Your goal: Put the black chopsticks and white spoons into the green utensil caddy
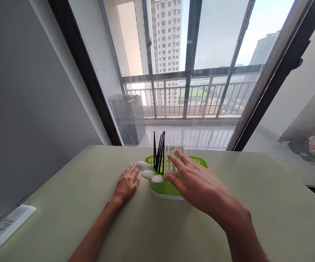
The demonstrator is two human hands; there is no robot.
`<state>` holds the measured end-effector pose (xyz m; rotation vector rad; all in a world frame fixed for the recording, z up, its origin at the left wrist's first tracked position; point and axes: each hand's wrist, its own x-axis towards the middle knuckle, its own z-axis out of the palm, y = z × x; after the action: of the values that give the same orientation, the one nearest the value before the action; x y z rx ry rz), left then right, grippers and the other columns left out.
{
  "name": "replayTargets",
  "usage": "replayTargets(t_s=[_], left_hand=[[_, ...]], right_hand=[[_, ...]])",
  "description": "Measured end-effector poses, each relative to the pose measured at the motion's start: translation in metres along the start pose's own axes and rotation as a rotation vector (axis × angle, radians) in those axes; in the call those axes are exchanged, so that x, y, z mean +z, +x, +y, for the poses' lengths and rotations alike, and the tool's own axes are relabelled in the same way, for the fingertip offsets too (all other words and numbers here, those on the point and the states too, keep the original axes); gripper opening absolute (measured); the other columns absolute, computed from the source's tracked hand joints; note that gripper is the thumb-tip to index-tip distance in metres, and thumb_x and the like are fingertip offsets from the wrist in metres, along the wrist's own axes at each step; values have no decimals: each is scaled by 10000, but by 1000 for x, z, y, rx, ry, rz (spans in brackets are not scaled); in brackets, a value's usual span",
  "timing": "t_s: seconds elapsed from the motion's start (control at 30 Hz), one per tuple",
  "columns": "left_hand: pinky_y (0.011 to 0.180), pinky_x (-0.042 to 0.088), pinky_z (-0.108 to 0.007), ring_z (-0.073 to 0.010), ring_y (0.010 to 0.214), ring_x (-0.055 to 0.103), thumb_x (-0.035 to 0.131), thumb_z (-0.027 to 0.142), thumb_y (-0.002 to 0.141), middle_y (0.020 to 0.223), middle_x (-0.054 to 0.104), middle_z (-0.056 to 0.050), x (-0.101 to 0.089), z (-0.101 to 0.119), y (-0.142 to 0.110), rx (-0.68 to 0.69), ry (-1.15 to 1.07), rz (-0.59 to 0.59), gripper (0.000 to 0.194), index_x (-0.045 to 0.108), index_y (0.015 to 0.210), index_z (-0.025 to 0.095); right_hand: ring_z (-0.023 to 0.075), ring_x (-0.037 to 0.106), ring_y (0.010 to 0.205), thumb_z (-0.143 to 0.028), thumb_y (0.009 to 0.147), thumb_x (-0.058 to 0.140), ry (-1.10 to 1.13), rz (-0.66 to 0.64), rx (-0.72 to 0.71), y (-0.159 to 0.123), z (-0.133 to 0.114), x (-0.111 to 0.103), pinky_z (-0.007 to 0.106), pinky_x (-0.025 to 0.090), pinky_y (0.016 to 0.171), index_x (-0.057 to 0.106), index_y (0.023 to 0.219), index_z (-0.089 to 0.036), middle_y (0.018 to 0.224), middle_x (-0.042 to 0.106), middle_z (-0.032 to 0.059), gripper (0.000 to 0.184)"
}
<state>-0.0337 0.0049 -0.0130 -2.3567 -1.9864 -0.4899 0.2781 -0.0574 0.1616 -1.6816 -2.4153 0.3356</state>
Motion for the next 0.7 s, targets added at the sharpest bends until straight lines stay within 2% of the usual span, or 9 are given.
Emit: replayTargets(t_s=[0.23,0.43,0.6,0.7], left_hand=[[1286,287,-494,-292,1537,384,427,357,1026,1610,487,-103,0,0,0,-5,-20,6,500,601,1459,178],[1289,276,-504,-284,1542,376,452,351,1013,1609,487,-93,-2,2,-2,-20,-81,11,484,610,1446,204],[1301,234,-492,-271,1544,373,502,340,979,1603,496,-98,-9,3,-8,-27,-215,-13,480,635,1414,189],[1267,325,-447,-255,1483,474,558,378,946,1528,590,-64,-22,-1,-6,-35,-350,-45,448,679,1353,235]], right_hand=[[289,243,1570,-584,1017,468,-14,-52,17,1,-3,-5,476,383,1221,328,1646,-281,1714,202,30,712],[337,402,1510,-592,1002,505,-9,-27,41,1,-3,-6,524,440,1171,329,1641,-346,1715,229,14,707],[326,375,1528,-579,994,527,-20,-32,79,2,-9,-11,514,426,1181,360,1631,-331,1713,250,7,703],[322,377,1528,-543,990,544,-18,-9,66,2,-10,-11,500,414,1193,388,1624,-278,1697,306,42,704]])
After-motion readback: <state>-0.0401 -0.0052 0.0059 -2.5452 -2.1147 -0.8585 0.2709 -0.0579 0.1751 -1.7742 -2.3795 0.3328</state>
